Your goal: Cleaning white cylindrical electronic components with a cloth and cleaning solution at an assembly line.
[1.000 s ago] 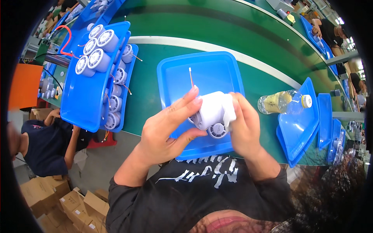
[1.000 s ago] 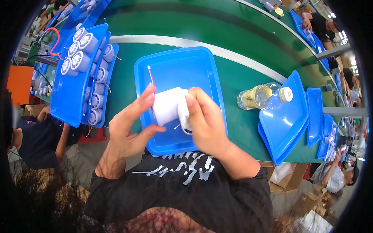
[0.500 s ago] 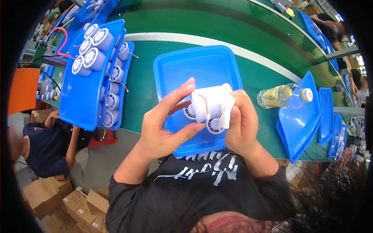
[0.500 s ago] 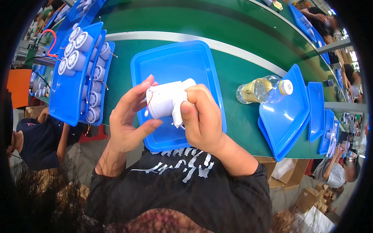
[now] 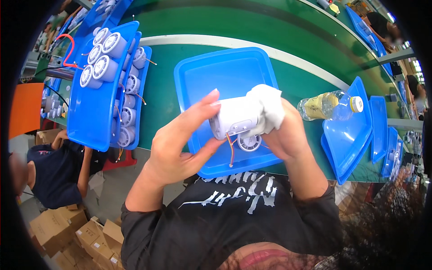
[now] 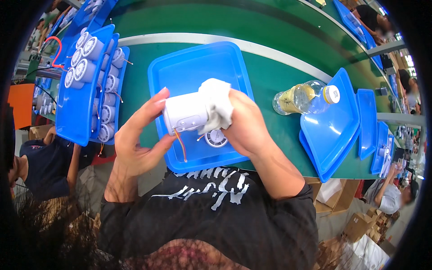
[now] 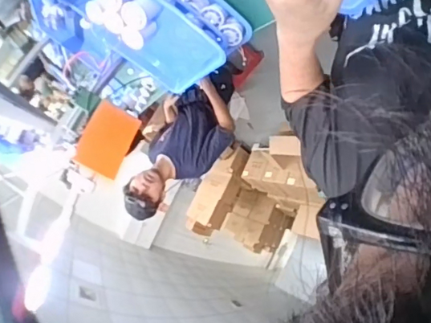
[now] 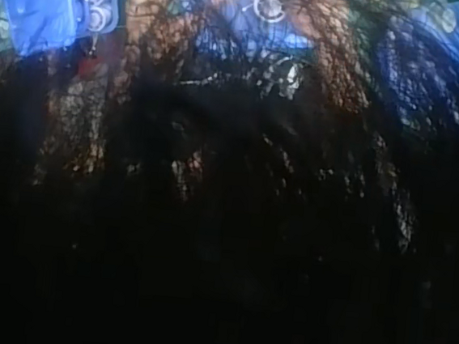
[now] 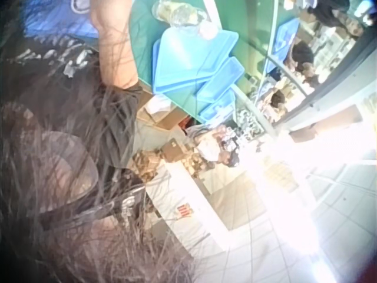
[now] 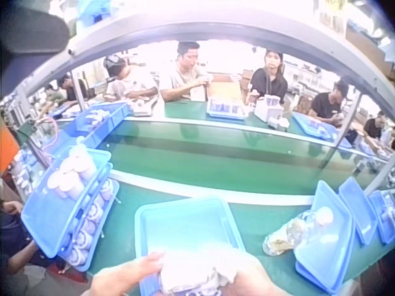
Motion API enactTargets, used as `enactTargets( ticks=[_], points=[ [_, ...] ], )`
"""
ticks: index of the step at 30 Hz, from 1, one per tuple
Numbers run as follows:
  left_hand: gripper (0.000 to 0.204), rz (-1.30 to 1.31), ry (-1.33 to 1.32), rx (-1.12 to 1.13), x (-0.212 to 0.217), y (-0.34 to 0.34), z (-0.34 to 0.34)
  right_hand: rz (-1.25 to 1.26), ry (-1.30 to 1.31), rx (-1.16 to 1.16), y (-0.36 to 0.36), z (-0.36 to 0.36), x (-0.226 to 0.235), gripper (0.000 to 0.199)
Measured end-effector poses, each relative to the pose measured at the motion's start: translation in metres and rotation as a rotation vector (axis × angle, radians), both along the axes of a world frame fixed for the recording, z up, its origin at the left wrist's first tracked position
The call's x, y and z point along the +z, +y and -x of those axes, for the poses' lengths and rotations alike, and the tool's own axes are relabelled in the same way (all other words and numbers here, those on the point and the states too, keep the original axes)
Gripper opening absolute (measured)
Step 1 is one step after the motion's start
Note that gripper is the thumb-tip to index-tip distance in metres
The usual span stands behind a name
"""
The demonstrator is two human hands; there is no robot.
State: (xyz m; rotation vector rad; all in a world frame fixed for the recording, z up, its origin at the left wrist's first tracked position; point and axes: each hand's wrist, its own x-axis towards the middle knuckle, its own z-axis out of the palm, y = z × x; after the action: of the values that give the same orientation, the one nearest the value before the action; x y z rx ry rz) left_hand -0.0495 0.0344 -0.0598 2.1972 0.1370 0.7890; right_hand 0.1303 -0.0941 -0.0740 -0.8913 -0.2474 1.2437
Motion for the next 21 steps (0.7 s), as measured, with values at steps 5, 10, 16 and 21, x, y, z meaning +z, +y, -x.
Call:
enactTargets(
  ticks=[5,10,16,21],
  points=[
    [0.077,0.238,-0.149,0.022,-0.005,-0.003,0.003,-0.368,-0.098,-0.075,-0.003,-0.026,0.014,0.082],
    [0.081,0.248,-0.168,0.027,-0.008,-0.004,0.007,-0.412,-1.624,-0.224,0.001,-0.006,0.024,0.046],
    [0.077,0.323,-0.157,0.03,-0.003,-0.003,0.011,-0.069,-0.966,0.018,0.0,0.004,0.013,0.036],
    [0.075,0.295,-0.133,0.029,-0.003,0.002,0.012,-0.075,-0.45,-0.039,-0.009,-0.01,-0.001,0.051]
  ],
)
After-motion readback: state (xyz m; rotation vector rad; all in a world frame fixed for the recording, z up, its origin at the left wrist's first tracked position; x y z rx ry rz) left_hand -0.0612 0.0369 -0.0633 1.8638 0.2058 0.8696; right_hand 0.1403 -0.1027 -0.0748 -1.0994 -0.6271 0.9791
